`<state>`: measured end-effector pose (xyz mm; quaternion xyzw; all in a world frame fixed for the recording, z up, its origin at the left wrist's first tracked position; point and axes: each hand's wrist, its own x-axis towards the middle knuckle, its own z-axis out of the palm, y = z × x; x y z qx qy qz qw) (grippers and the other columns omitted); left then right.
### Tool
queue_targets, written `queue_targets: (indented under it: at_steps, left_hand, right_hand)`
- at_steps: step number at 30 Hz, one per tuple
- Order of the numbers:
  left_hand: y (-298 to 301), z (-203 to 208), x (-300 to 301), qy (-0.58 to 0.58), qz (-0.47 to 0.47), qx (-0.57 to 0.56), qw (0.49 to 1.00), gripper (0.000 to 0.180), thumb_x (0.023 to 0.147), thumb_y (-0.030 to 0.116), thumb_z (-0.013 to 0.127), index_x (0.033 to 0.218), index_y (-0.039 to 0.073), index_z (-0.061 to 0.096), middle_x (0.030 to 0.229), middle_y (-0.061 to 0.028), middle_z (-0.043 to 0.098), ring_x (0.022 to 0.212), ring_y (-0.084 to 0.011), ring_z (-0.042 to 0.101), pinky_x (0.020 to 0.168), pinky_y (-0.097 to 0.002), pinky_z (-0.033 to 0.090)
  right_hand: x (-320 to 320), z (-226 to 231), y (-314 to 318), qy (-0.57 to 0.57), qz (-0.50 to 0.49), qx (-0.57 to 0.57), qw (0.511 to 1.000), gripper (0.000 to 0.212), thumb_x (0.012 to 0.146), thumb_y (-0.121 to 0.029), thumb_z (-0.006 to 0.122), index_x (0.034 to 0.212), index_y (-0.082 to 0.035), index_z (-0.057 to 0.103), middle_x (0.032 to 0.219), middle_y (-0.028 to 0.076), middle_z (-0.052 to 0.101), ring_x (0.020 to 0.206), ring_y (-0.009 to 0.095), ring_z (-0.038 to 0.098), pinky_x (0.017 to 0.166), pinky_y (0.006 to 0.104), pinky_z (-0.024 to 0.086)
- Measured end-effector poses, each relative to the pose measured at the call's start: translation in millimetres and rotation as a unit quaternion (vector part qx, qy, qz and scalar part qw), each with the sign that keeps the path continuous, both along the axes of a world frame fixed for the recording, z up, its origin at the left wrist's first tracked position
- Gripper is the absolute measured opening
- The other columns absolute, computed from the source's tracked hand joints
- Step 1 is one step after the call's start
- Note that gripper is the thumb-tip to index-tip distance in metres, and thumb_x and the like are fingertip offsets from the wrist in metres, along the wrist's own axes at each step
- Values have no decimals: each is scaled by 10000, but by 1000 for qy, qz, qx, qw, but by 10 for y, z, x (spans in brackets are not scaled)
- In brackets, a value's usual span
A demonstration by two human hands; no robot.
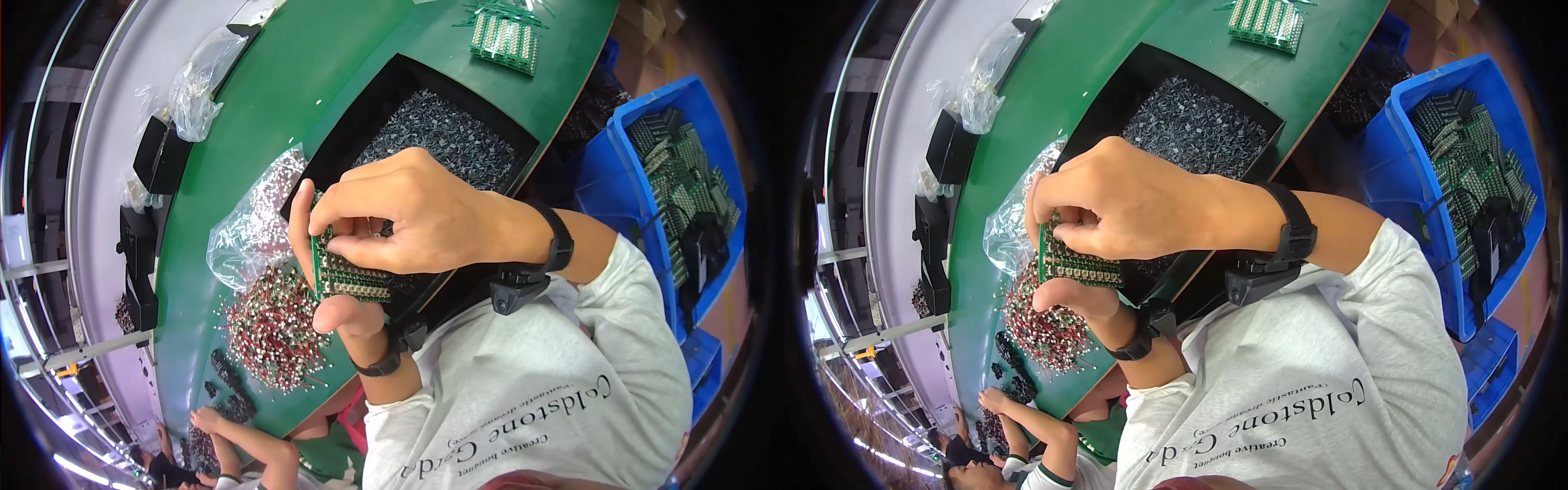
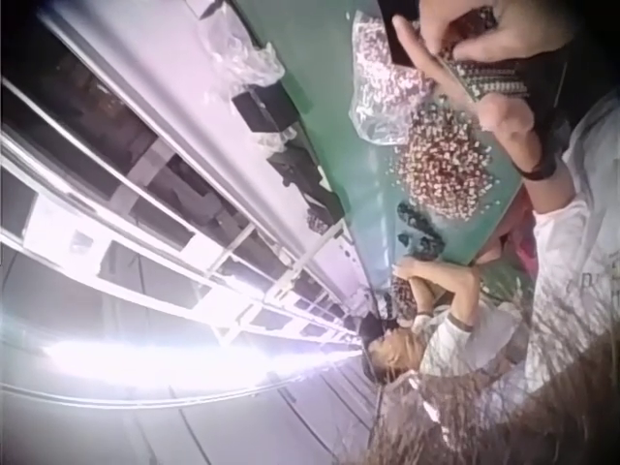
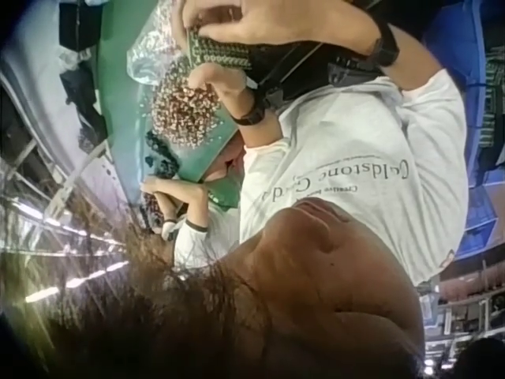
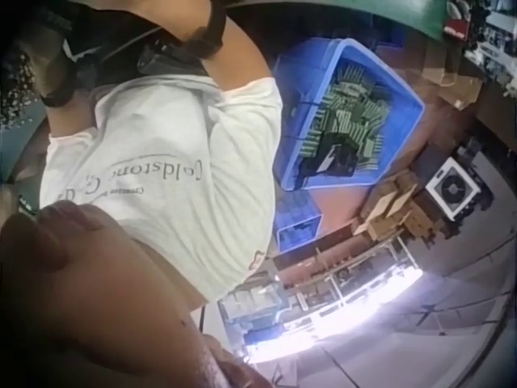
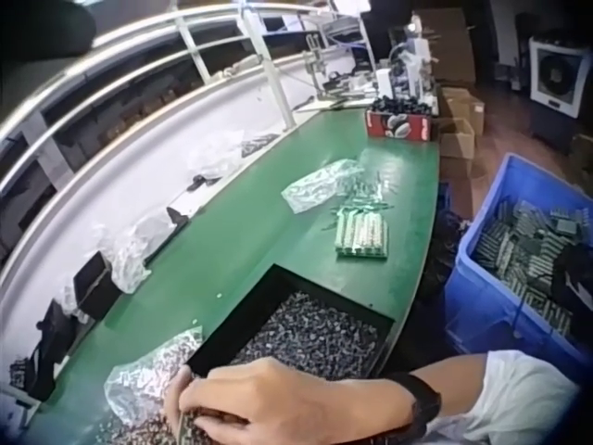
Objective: The person picks up a circuit board and inserts small electronic components into the holes by hand. After filling the board, the person places it onto a stack of completed boards and picks up a new circuit board to repeat the process.
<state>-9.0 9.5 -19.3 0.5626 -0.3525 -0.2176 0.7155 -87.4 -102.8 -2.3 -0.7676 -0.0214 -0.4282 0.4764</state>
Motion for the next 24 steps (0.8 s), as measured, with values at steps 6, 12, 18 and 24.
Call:
queue_targets:
  at_steps: [6,12,18,24]
  left_hand:
    - [-8,-8,-5,12,-29,-17,999,1404,581,987,488,1519,-36,274,1211,-174,561,1119,-260,594,999,-394,474]
    - [-18,-9,8,-8,-53,2,999,1400,597,991,456,1510,-57,283,1272,-222,557,1180,-306,595,1050,-432,464]
    - [19,-118,99,-30,-18,0,999,1364,630,1025,312,1502,-24,340,1131,-124,591,1024,-205,590,928,-347,477]
    - [13,-107,86,-44,-28,-4,999,1386,617,1027,310,1501,-39,321,1113,-123,577,1001,-210,586,915,-365,479]
  right_hand:
    - [-13,-25,-27,1,19,35,999,104,791,-25,735,884,-10,690,765,77,680,649,174,689,587,276,563]
    - [-68,-41,-72,16,43,71,996,89,788,-12,734,866,-1,693,777,72,695,673,142,696,611,259,572]
    - [-192,-58,-132,64,37,125,989,113,784,6,736,888,6,690,797,74,696,684,132,696,627,252,572]
    - [-190,-76,-130,59,-34,-21,997,202,749,-31,765,941,-26,703,822,88,677,704,193,680,619,298,547]
